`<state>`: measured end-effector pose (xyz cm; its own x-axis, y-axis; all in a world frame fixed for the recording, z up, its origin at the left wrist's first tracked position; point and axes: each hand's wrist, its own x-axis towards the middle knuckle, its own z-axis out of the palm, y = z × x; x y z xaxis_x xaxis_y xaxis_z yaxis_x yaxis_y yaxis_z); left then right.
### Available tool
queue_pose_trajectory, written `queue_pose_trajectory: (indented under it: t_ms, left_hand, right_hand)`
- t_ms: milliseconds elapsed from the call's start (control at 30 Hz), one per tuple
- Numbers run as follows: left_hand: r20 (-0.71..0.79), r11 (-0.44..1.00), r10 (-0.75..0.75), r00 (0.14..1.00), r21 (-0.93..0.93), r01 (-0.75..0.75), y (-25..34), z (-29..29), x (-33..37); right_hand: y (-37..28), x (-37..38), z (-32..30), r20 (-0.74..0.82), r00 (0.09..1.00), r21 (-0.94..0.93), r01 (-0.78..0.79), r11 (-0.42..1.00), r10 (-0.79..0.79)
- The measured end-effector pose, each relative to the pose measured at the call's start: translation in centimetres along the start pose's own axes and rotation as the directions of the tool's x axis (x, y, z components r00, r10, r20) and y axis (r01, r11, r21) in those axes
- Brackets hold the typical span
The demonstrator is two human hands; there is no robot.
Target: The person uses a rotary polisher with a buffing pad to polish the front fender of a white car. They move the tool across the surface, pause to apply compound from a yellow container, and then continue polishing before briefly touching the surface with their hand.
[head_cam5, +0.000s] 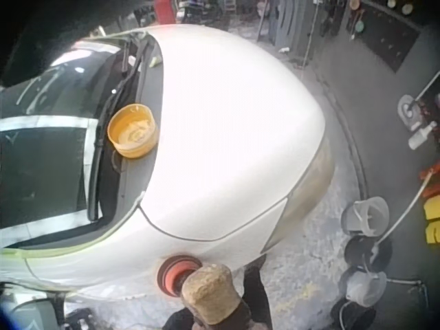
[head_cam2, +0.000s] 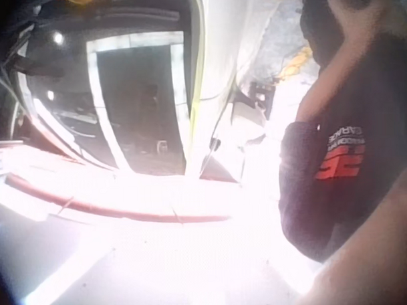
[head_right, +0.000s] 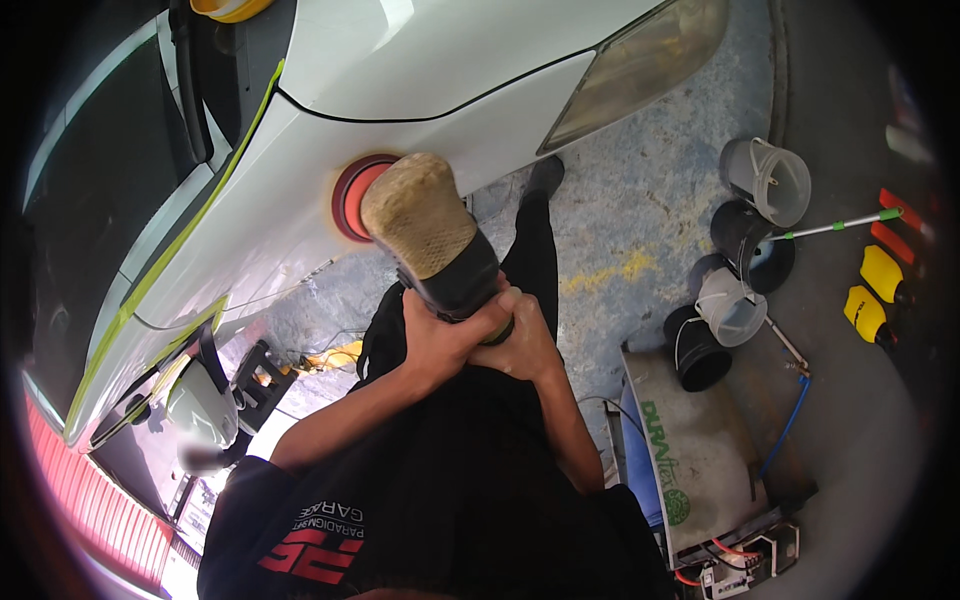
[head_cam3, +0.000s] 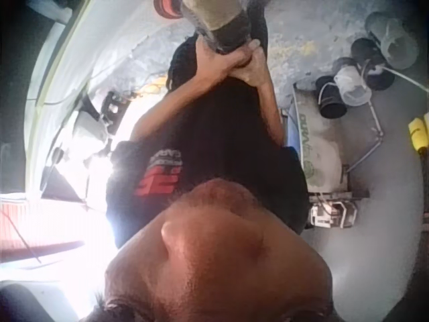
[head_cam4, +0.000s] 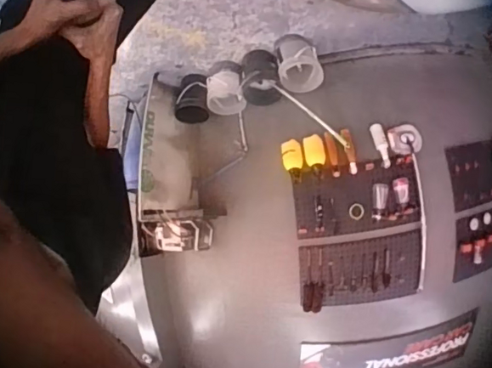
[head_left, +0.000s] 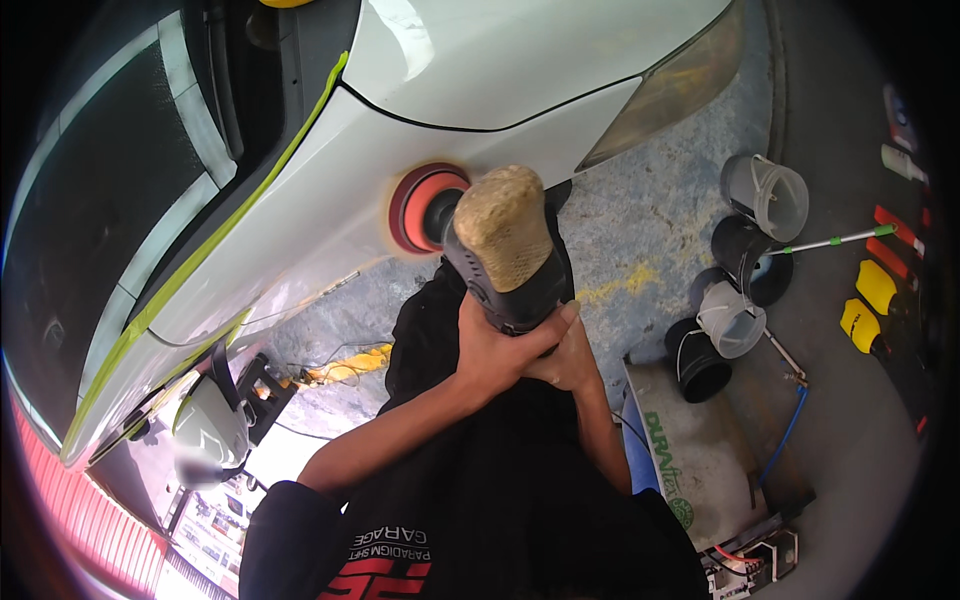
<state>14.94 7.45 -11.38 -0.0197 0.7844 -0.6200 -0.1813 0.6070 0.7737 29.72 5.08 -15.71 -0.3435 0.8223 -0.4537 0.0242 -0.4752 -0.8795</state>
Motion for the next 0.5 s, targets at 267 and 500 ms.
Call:
queue_pose_trajectory:
  t_ms: [267,500]
  left_hand:
    - [0.017,0.997,0.07,0.997,0.028,-0.071,0.0,2.3,1.9]
    - [-0.044,0.999,0.019,0.999,-0.039,-0.021,0.9,-0.5,-0.7]
  right_hand:
    - [0.0,-0.2,-1.8,-0.087,0.994,0.084,-0.063,0.994,0.07]
    - [-0.5,0.3,0.8,0.034,0.999,0.046,-0.029,0.999,0.028]
